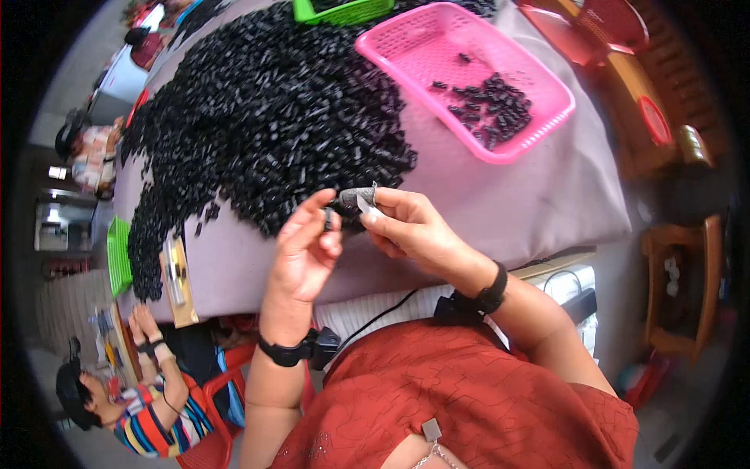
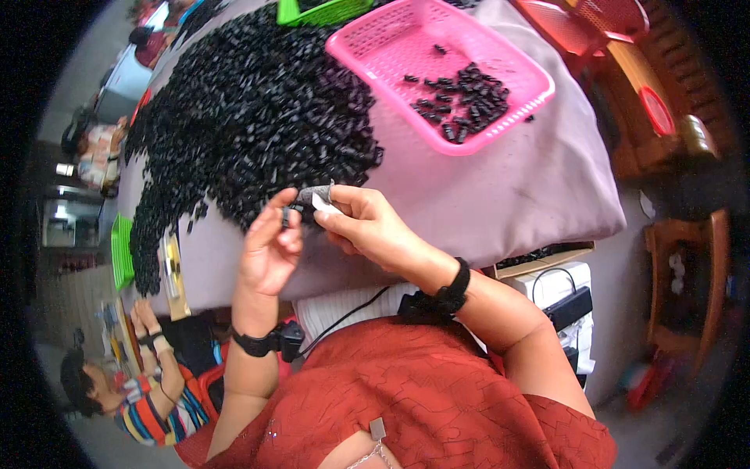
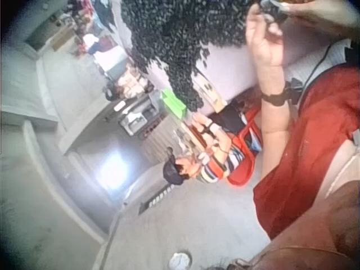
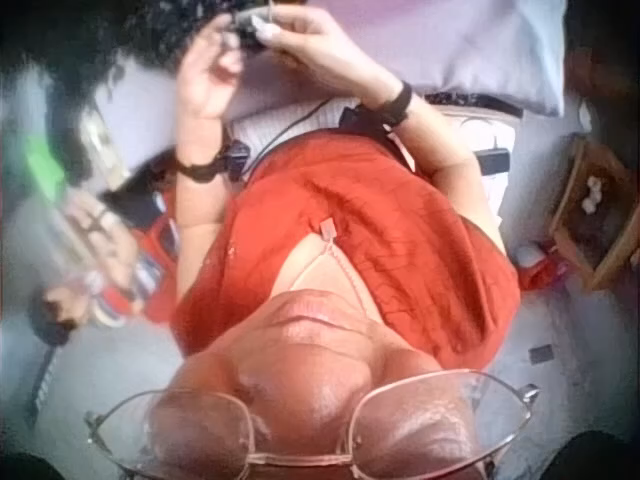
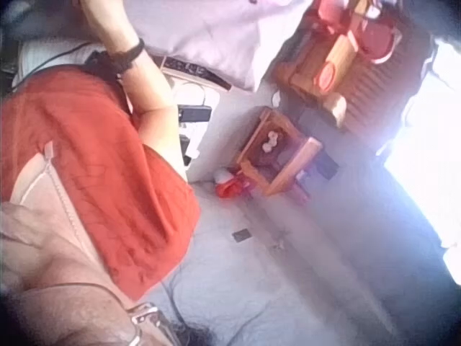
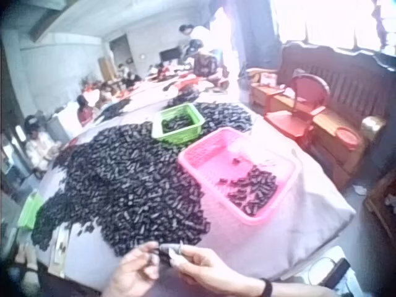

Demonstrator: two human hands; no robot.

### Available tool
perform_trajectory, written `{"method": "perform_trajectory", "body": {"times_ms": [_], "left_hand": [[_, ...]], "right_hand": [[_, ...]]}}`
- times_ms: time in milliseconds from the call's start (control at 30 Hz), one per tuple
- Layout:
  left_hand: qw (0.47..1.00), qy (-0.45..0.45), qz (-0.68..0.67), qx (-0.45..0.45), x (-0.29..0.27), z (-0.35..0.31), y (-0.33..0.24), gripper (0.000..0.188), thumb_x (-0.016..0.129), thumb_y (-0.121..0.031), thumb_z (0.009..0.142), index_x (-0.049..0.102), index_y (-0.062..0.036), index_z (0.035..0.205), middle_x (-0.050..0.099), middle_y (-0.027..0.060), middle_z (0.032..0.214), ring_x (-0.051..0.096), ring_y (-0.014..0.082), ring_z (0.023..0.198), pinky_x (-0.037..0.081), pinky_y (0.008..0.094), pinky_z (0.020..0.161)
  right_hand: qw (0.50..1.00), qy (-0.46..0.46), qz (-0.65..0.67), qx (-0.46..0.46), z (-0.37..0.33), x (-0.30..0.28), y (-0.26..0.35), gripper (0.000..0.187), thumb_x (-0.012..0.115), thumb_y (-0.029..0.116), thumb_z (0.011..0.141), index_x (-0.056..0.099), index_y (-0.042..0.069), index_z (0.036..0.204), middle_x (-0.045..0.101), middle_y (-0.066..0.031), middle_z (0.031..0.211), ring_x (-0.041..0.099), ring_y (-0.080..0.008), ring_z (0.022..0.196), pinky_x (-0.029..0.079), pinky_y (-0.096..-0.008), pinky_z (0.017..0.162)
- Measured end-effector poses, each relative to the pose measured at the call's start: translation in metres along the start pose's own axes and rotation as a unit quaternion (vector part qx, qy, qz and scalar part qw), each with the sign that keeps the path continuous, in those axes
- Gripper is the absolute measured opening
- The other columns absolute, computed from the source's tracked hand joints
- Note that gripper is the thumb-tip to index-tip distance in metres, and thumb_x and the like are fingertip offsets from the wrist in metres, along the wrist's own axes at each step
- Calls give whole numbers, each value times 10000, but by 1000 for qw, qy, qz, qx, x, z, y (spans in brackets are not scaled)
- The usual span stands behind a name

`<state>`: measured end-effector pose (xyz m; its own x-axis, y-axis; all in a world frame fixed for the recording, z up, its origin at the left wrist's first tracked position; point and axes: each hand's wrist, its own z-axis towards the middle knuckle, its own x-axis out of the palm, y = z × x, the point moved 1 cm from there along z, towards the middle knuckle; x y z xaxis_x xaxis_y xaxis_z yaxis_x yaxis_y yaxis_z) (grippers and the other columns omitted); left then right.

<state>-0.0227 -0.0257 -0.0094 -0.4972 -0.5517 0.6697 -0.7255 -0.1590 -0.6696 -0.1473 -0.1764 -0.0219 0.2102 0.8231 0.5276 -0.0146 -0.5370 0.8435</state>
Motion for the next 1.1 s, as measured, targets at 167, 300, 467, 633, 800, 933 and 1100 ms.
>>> {"method": "perform_trajectory", "body": {"times_ms": [167, 300, 467, 633, 800, 933, 1100], "left_hand": [[991, 36, 113, 70, 63, 38, -38, 277, 615, -108, 923, 580, -15, 1181, 643, 66, 948, 622, 136, 777, 541, 239, 678], [961, 173, 211, 52, 124, 74, -42, 492, 598, -108, 934, 413, 3, 1376, 562, 142, 1268, 652, 254, 1035, 585, 289, 784], [944, 139, 286, 93, 122, 77, -44, 485, 605, -130, 936, 425, -12, 1370, 583, 155, 1232, 674, 230, 949, 577, 248, 704], [942, 43, 311, 121, 61, 38, -51, 380, 626, -158, 927, 542, -8, 1265, 653, 124, 1108, 662, 134, 820, 534, 195, 649], [866, -172, 429, 191, -26, -4, -48, 226, 625, -115, 911, 636, -7, 1109, 687, 54, 939, 597, 63, 715, 446, 176, 620], [833, -195, 473, 211, -52, -24, -32, 135, 634, -85, 902, 674, -35, 1021, 658, -2, 826, 560, 37, 692, 431, 174, 614], [797, -125, 542, 236, -34, -28, -14, 136, 627, -27, 888, 673, -13, 1015, 597, -14, 879, 523, 43, 702, 437, 193, 636]], "right_hand": [[993, -76, 82, -37, -2, -4, 6, 116, 559, 187, 968, 562, 73, 987, 511, 31, 729, 422, -24, 537, 330, -180, 463], [990, -82, 90, -65, -2, -7, -2, 112, 555, 185, 969, 545, 76, 945, 515, 28, 717, 431, -35, 531, 330, -188, 457], [987, -108, 102, -68, 0, -9, -1, 130, 560, 204, 966, 546, 76, 946, 507, 29, 694, 444, -49, 531, 322, -195, 457], [992, -88, 76, -50, 0, -9, 7, 188, 570, 150, 946, 572, 47, 1103, 519, 31, 693, 455, -46, 537, 323, -185, 466], [994, -81, 71, -27, 4, -3, 8, 263, 579, 115, 938, 559, 29, 1186, 528, 18, 723, 439, -49, 530, 312, -180, 456], [996, -86, 28, -13, 5, -4, -3, 267, 572, 117, 943, 557, 25, 1193, 523, 11, 724, 431, -51, 534, 308, -187, 459], [996, -81, -47, 5, 2, 6, -7, 323, 564, 134, 953, 542, 18, 1254, 532, 18, 727, 450, -44, 554, 326, -188, 477]]}}
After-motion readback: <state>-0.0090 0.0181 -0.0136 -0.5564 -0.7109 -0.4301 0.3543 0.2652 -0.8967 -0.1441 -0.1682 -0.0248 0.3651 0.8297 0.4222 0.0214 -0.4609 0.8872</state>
